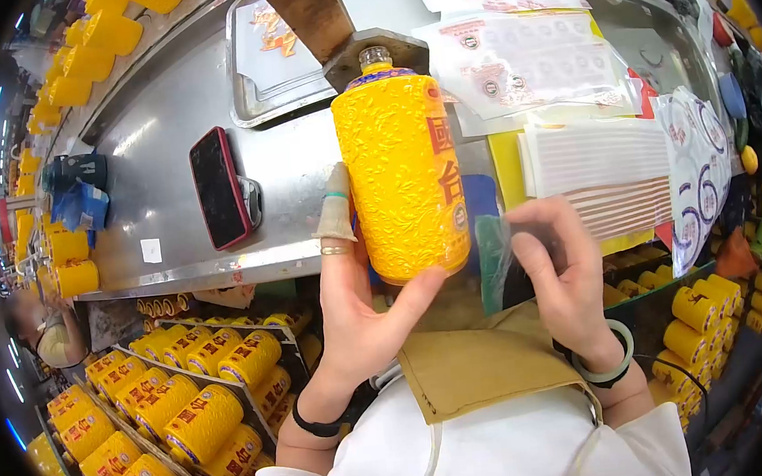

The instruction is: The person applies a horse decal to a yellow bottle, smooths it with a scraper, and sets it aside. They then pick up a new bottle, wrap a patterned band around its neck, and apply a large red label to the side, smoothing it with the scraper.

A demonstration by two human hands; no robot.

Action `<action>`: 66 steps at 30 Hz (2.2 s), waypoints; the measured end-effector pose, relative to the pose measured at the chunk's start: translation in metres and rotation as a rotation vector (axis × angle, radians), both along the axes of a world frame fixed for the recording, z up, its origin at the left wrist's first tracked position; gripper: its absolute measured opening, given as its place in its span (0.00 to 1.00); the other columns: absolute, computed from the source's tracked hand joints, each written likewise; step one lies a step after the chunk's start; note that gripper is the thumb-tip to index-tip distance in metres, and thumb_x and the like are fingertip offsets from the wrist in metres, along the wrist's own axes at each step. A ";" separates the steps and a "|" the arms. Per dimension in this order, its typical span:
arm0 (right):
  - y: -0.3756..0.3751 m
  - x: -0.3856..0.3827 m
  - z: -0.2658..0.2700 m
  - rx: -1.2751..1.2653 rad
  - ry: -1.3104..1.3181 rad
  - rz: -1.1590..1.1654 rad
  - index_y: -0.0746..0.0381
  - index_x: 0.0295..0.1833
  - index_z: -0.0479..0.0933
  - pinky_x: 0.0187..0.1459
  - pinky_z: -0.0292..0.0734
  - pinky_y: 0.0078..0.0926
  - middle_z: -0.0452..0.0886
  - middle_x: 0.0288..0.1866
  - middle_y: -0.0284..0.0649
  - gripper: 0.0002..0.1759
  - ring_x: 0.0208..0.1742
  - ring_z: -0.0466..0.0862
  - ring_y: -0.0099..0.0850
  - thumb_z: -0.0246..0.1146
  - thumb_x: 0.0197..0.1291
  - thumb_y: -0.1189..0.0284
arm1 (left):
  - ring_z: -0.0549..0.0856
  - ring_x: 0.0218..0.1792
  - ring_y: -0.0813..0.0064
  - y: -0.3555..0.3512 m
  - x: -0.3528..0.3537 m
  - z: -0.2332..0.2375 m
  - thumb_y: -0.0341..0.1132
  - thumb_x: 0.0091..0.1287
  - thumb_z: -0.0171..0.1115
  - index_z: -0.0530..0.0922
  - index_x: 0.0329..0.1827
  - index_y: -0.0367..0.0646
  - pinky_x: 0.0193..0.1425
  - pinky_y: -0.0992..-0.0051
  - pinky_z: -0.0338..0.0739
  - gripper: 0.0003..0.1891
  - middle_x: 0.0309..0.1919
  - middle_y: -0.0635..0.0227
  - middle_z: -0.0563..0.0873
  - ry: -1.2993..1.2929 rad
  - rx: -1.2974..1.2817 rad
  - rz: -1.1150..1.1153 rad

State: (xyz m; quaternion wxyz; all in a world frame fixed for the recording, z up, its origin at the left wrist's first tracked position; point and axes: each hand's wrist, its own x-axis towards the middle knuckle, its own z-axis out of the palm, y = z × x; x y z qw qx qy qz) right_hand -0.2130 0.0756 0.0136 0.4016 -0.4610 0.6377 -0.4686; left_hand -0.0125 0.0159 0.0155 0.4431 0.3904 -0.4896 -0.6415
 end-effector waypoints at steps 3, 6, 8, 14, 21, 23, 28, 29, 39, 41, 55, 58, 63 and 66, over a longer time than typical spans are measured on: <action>0.003 0.006 -0.002 -0.010 -0.067 -0.001 0.66 0.54 0.81 0.37 0.70 0.20 0.77 0.40 0.34 0.09 0.36 0.75 0.21 0.66 0.70 0.78 | 0.67 0.79 0.61 0.000 0.000 -0.005 0.20 0.68 0.69 0.38 0.87 0.32 0.81 0.61 0.66 0.53 0.80 0.51 0.60 -0.109 -0.057 -0.041; 0.004 0.008 0.000 -0.016 -0.018 0.051 0.65 0.50 0.83 0.39 0.73 0.22 0.78 0.39 0.37 0.08 0.37 0.79 0.26 0.68 0.67 0.79 | 0.68 0.79 0.62 0.001 -0.002 -0.005 0.19 0.68 0.69 0.39 0.87 0.32 0.80 0.62 0.67 0.53 0.80 0.51 0.61 -0.083 -0.032 -0.008; 0.001 0.014 0.006 -0.034 -0.035 0.060 0.65 0.49 0.83 0.39 0.74 0.23 0.78 0.39 0.37 0.08 0.37 0.80 0.26 0.69 0.66 0.80 | 0.66 0.80 0.61 0.001 -0.001 -0.003 0.21 0.70 0.66 0.39 0.87 0.31 0.81 0.62 0.64 0.50 0.81 0.51 0.59 -0.110 -0.062 -0.037; -0.010 0.028 0.019 -0.140 0.065 0.176 0.66 0.48 0.83 0.40 0.75 0.28 0.79 0.38 0.41 0.08 0.39 0.82 0.32 0.70 0.64 0.81 | 0.59 0.84 0.59 0.002 0.013 -0.015 0.33 0.79 0.54 0.41 0.87 0.30 0.86 0.60 0.53 0.40 0.85 0.51 0.53 0.016 -0.059 -0.034; 0.003 0.013 -0.012 0.066 -0.077 -0.014 0.67 0.49 0.81 0.38 0.74 0.22 0.80 0.39 0.38 0.08 0.34 0.79 0.24 0.70 0.67 0.79 | 0.66 0.76 0.43 0.001 0.025 -0.008 0.37 0.55 0.70 0.61 0.80 0.33 0.83 0.51 0.54 0.48 0.81 0.45 0.62 -0.658 -0.637 -0.066; 0.001 0.013 -0.018 0.014 -0.117 -0.024 0.67 0.50 0.81 0.38 0.74 0.20 0.81 0.39 0.37 0.08 0.34 0.78 0.20 0.69 0.68 0.78 | 0.67 0.77 0.49 0.004 0.012 -0.001 0.29 0.53 0.74 0.60 0.83 0.36 0.81 0.54 0.60 0.50 0.80 0.49 0.63 -0.901 -0.703 -0.058; -0.001 0.006 -0.027 0.075 -0.133 -0.001 0.67 0.51 0.81 0.41 0.78 0.24 0.86 0.42 0.40 0.08 0.39 0.84 0.25 0.69 0.69 0.78 | 0.72 0.70 0.49 -0.004 0.011 -0.009 0.27 0.52 0.79 0.72 0.72 0.35 0.74 0.59 0.67 0.41 0.75 0.52 0.73 -0.846 -0.729 0.090; -0.002 0.002 -0.027 0.072 -0.134 -0.004 0.67 0.51 0.81 0.41 0.78 0.24 0.86 0.42 0.40 0.08 0.39 0.84 0.25 0.69 0.69 0.78 | 0.72 0.70 0.49 -0.004 0.013 -0.010 0.27 0.52 0.79 0.72 0.72 0.35 0.74 0.59 0.67 0.41 0.75 0.52 0.73 -0.846 -0.732 0.088; -0.056 -0.006 0.038 -0.385 0.294 0.420 0.63 0.57 0.81 0.48 0.79 0.37 0.82 0.45 0.44 0.16 0.49 0.83 0.45 0.64 0.64 0.83 | 0.75 0.69 0.53 -0.002 0.020 -0.020 0.25 0.52 0.81 0.68 0.77 0.32 0.75 0.60 0.70 0.46 0.75 0.50 0.73 -0.681 -0.595 0.082; -0.068 0.000 0.032 -0.455 0.440 0.435 0.63 0.60 0.83 0.53 0.78 0.38 0.86 0.49 0.44 0.23 0.49 0.82 0.45 0.67 0.57 0.86 | 0.76 0.69 0.53 -0.003 0.021 -0.019 0.25 0.52 0.81 0.68 0.78 0.32 0.75 0.59 0.70 0.47 0.75 0.50 0.73 -0.678 -0.585 0.063; -0.010 0.002 0.007 -0.917 0.505 0.602 0.55 0.46 0.87 0.42 0.78 0.24 0.90 0.52 0.32 0.12 0.44 0.83 0.24 0.69 0.56 0.74 | 0.76 0.73 0.54 -0.004 0.032 -0.033 0.22 0.57 0.77 0.63 0.81 0.31 0.74 0.62 0.76 0.47 0.77 0.48 0.69 -0.492 -0.467 -0.005; -0.020 -0.001 0.000 -0.885 0.638 0.332 0.54 0.48 0.88 0.40 0.78 0.23 0.90 0.50 0.29 0.13 0.45 0.83 0.24 0.70 0.56 0.74 | 0.77 0.73 0.55 -0.003 0.034 -0.037 0.22 0.58 0.77 0.63 0.81 0.31 0.76 0.62 0.74 0.46 0.79 0.47 0.68 -0.519 -0.471 -0.014; 0.003 0.005 -0.005 -0.904 0.514 0.594 0.54 0.43 0.87 0.40 0.78 0.25 0.91 0.49 0.28 0.09 0.43 0.84 0.25 0.72 0.55 0.71 | 0.73 0.77 0.54 -0.004 0.034 -0.032 0.24 0.59 0.78 0.59 0.83 0.31 0.79 0.61 0.69 0.49 0.79 0.48 0.68 -0.466 -0.404 -0.040; 0.003 0.011 -0.009 -0.510 0.124 0.154 0.64 0.47 0.82 0.41 0.79 0.25 0.89 0.43 0.39 0.11 0.38 0.84 0.30 0.72 0.59 0.81 | 0.69 0.79 0.56 -0.004 0.027 -0.019 0.24 0.60 0.75 0.52 0.85 0.32 0.81 0.61 0.65 0.52 0.80 0.47 0.65 -0.344 -0.369 -0.101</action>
